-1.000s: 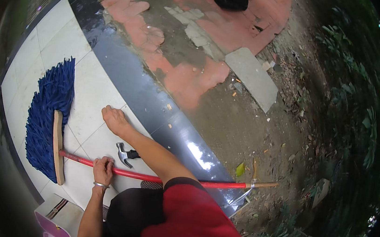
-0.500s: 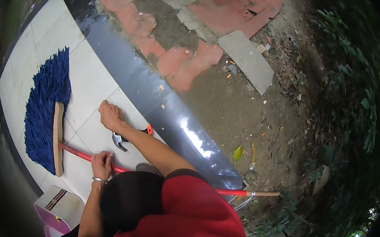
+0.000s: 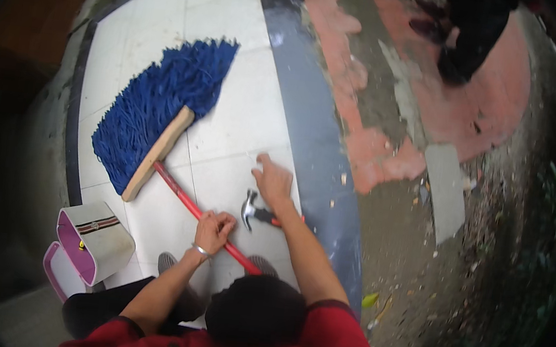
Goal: The person sits on a tiled floor and uses a hammer to drive nails into the wooden head of a blue string mop. They repeatedly position the mop head and strike it with the hammer to secure the blue strings to the wood.
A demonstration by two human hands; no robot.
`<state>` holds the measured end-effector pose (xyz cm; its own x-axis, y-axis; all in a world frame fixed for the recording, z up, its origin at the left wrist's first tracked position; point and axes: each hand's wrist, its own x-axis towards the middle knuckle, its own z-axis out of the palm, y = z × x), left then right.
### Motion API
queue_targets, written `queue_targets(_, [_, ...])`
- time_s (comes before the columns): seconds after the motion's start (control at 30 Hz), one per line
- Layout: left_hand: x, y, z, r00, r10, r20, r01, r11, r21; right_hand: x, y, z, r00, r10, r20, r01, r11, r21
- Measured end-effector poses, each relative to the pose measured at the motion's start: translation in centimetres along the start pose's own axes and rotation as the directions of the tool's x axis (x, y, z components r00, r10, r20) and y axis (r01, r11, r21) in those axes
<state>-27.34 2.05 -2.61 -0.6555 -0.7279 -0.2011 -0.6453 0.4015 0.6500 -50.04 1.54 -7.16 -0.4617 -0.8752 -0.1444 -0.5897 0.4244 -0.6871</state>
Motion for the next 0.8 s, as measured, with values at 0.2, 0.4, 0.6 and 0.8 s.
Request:
queue_targets(0.2, [1.1,0.1,0.1,0.948,-0.22,-0.232,0.114,0.91,-0.399,1.2,-1.6,0.8,0.982,-0.127,0.14,0.151,0.972,-0.178])
queue_targets(0.4, [2.2,-2.5,0.4,0.834,-0.537,-0.126,0.219,0.532,-0.818,1.2,-1.8,1.4,0.958,-0.216,0.187,0.256,0.939,-0.229])
queue_targets(0.6, [2.4,-3.1,-0.5,0.808,-0.586,-0.07,0.219,0.408,-0.887,0.2,-2.8,1.1,0.947,-0.194,0.255,0.219,0.973,-0.074])
queue_targets(0.8, [4.3,-1.8,-3.1,0.972,-0.133,-0.195,0.019,0.866,-0.499,-0.7,-4.3,-0.8,0.82,-0.125,0.559,-0.038,0.962,0.27])
